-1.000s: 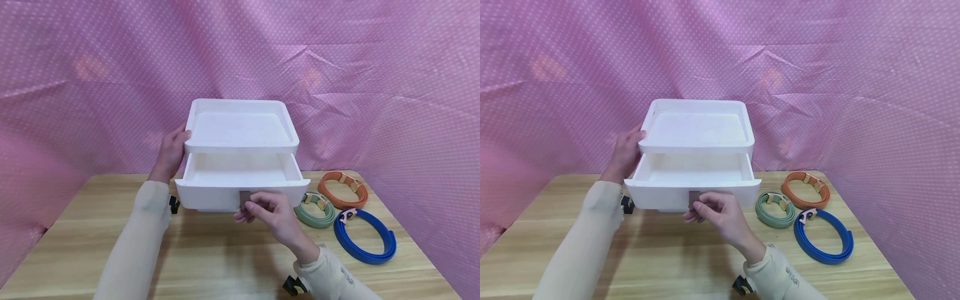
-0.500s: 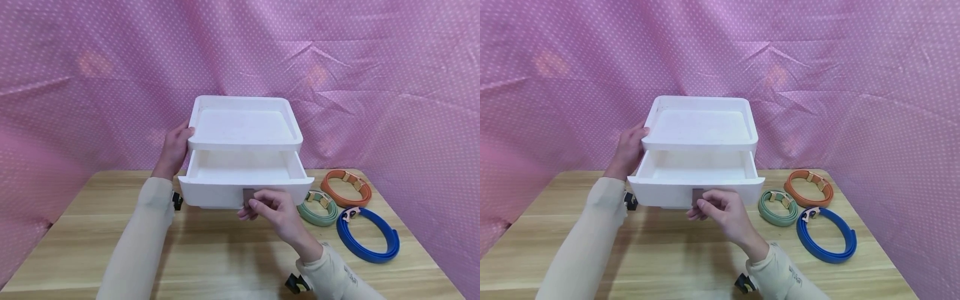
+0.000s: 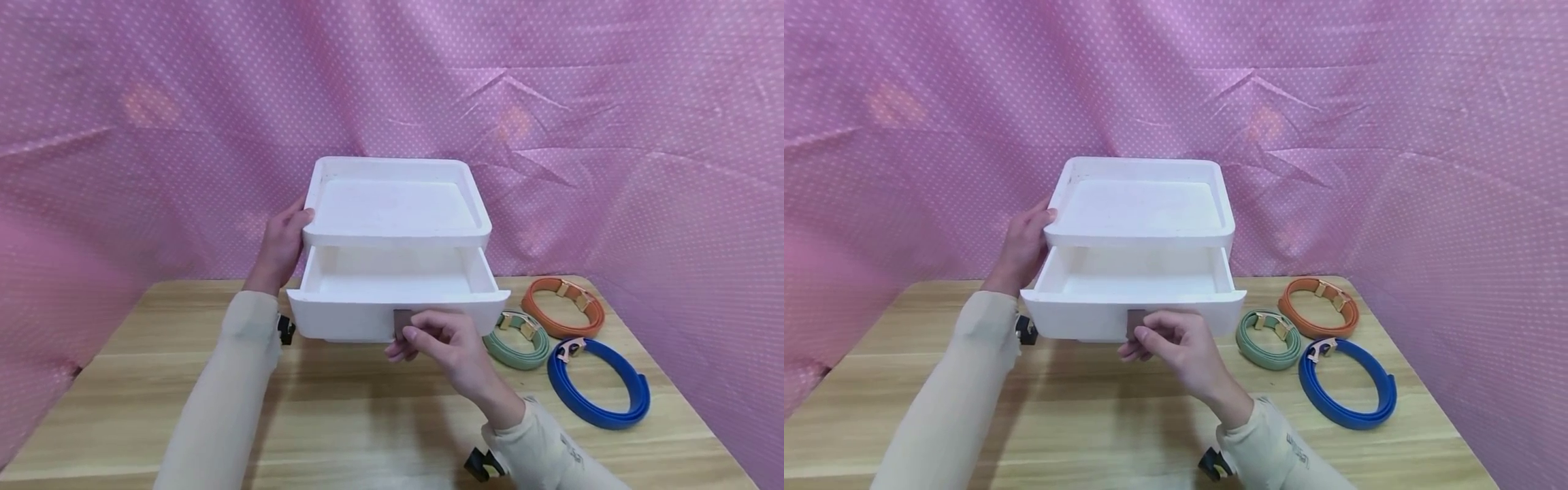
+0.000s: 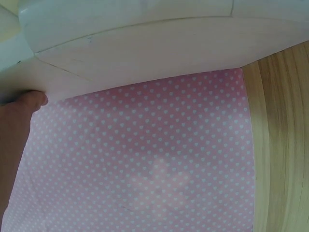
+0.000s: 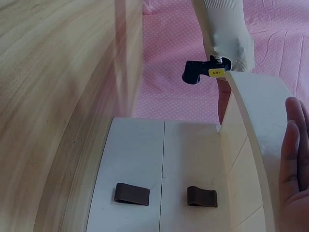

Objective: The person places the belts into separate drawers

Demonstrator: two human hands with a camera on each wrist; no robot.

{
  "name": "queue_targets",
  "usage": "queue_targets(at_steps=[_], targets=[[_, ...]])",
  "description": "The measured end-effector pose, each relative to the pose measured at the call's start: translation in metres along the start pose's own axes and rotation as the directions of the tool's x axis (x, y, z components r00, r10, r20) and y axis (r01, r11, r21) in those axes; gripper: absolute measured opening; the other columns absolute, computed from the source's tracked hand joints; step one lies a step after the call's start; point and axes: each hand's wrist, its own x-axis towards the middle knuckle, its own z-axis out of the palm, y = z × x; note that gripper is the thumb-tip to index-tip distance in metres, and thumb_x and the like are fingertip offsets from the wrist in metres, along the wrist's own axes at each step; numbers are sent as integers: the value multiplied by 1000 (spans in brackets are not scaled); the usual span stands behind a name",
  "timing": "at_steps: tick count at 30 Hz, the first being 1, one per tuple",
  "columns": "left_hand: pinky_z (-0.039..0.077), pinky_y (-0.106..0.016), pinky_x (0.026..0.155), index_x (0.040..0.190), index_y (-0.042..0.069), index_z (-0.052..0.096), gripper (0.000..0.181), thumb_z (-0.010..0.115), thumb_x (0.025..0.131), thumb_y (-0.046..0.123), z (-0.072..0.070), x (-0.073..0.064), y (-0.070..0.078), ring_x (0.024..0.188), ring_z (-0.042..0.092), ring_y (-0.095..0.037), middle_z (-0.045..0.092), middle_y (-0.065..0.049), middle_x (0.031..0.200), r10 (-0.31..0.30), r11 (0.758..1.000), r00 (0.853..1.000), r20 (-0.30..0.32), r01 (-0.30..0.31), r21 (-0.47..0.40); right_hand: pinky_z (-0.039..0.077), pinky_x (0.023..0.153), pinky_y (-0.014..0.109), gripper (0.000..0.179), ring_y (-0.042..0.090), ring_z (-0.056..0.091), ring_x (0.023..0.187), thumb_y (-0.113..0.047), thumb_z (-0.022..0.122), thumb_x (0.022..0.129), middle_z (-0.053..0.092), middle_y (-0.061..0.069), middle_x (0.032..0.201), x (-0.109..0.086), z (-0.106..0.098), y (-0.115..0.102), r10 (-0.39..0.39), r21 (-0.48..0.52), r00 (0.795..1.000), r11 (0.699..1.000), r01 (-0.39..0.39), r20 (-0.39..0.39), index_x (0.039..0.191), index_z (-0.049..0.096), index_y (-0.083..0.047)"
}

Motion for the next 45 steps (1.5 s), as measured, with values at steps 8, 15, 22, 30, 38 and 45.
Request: queue_targets(at_steps=[8,15,22,30,38,45], targets=[[39,-37,108,150,7,38,52,47,102,23,0,1,1,135,42,-28,40,-11,152,32,999,999,2,-32,-29,59,67,51,17,36,71,76,0,54,98,72,20,86,0,2,0,2,-4,1000,1000,-1,2,89,64,9],[39,-37,109,150,7,38,51,44,102,23,1,1,-1,135,43,-28,41,-12,151,37,999,999,8,-36,-14,59,68,50,15,37,71,75,2,53,97,72,21,86,-4,4,-2,-17,10,1000,1000,17,1,91,64,10],[42,-37,106,152,12,37,52,44,103,27,0,-2,-2,134,44,-25,41,-8,152,29,999,1000,9,-29,26,59,69,50,15,36,71,75,1,54,97,72,20,86,-5,4,-2,2,5,1000,1000,-2,-5,90,65,9],[39,-37,108,151,11,38,51,45,103,27,1,-1,-1,136,41,-26,40,-8,152,28,1000,1000,12,-28,7,59,69,49,16,36,71,76,3,52,97,72,21,87,-6,3,-3,-17,22,1000,1000,17,9,92,64,11],[39,-37,109,151,10,39,51,46,102,26,1,-1,0,135,42,-27,40,-10,152,19,1000,1000,6,-19,-6,60,68,48,15,36,71,76,3,52,97,71,22,88,-7,2,-1,-35,11,999,999,34,16,90,64,10],[38,-37,109,150,8,39,52,47,102,25,1,-1,0,136,40,-28,39,-10,153,27,999,1000,7,-27,-37,60,68,48,15,36,71,76,4,51,97,71,22,88,-7,2,0,-51,19,998,999,51,21,91,64,10]])
